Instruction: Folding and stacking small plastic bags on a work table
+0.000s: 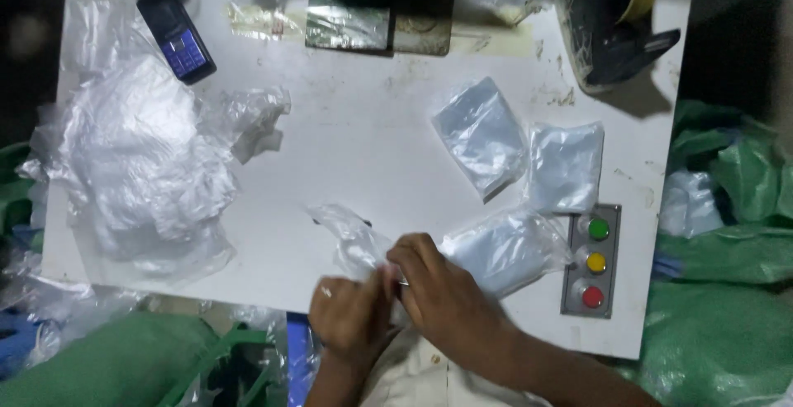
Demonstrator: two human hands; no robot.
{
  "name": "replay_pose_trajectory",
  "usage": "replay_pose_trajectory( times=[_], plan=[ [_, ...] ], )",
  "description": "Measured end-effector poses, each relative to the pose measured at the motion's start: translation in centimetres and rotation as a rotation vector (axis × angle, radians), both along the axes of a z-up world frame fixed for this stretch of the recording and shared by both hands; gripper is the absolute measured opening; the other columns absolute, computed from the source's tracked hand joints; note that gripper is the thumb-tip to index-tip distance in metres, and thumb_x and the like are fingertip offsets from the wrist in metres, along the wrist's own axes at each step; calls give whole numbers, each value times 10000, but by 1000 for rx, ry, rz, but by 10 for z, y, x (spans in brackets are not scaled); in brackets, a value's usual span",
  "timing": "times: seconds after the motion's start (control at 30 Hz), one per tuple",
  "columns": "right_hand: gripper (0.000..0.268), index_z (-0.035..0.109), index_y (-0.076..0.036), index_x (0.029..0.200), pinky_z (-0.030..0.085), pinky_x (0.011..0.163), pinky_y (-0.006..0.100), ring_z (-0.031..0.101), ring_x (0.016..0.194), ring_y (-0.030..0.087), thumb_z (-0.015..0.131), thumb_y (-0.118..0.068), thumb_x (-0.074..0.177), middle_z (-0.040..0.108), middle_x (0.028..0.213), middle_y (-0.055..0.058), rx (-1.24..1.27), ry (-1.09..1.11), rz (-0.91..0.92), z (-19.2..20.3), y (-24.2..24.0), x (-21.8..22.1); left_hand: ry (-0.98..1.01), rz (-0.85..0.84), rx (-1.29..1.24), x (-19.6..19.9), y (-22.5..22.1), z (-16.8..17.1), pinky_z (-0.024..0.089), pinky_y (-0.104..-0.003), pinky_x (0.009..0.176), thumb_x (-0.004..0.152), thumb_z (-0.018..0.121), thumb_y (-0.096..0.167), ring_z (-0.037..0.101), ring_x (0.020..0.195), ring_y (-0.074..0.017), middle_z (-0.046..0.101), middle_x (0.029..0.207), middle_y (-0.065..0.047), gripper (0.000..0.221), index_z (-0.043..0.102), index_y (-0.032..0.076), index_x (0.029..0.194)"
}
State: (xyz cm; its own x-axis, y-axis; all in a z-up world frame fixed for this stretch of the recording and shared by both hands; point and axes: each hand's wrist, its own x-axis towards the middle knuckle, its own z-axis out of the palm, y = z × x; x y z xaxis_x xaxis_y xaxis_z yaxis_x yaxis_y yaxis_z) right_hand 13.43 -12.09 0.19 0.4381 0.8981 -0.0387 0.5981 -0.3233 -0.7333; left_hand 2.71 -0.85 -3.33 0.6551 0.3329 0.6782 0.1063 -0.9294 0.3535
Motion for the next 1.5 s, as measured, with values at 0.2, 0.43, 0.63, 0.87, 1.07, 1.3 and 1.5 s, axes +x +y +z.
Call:
replay_pose_trajectory(
  times=[0.2,0.43,0.63,0.87,1.07,1.3,1.5],
  plan=[
    [587,498,-66,1327,524,734,308,683,807,208,780,-129,815,711,896,143,179,1444,-598,-9,13,12,-21,175,-287,1,2,-6,457,-320,541,939,766,90,566,555,-166,694,751,-85,100,729,28,1009],
    [13,654,-118,863,481,564,295,565,661,68,659,-108,856,656,716,-24,-66,777,-165,-31,-8,0,114,-13,-115,0,-19,15,413,-341,412,924,757,280,517,473,-162,587,617,-35,128,721,159,907],
    [281,790,-116,1115,569,733,282,765,827,144,593,-115,914,845,926,50,-196,742,-313,-22,-4,44,128,36,-268,10,-11,20,509,-384,827,926,790,199,659,895,-249,665,995,-94,171,763,97,1061],
    [261,635,-42,1192,560,643,322,697,609,229,470,-198,1063,690,798,138,81,822,-740,-36,-7,56,309,87,-201,15,3,-7,492,-409,901,971,744,209,625,1131,-274,695,1204,-85,248,693,94,1185],
    [474,516,-105,1413,585,529,336,659,633,251,443,-372,1028,651,1035,163,129,815,-855,-22,2,69,430,-20,-138,16,10,-9,467,-439,949,1014,670,291,625,1148,-299,669,1339,-113,360,659,75,1302],
    [286,703,-94,1221,612,637,261,671,905,132,694,-124,937,738,1199,60,31,554,-761,-27,14,67,222,-38,-82,25,13,-11,531,-438,945,1038,674,156,630,1260,-317,691,1343,-121,282,674,51,1299],
    [374,731,-1,969,520,583,434,659,602,319,765,-372,944,619,640,226,-162,261,-514,-9,38,59,740,-63,-3,31,27,-46,31,-439,1312,1108,317,435,172,1591,-236,273,1707,-64,589,327,138,1617]
  ],
)
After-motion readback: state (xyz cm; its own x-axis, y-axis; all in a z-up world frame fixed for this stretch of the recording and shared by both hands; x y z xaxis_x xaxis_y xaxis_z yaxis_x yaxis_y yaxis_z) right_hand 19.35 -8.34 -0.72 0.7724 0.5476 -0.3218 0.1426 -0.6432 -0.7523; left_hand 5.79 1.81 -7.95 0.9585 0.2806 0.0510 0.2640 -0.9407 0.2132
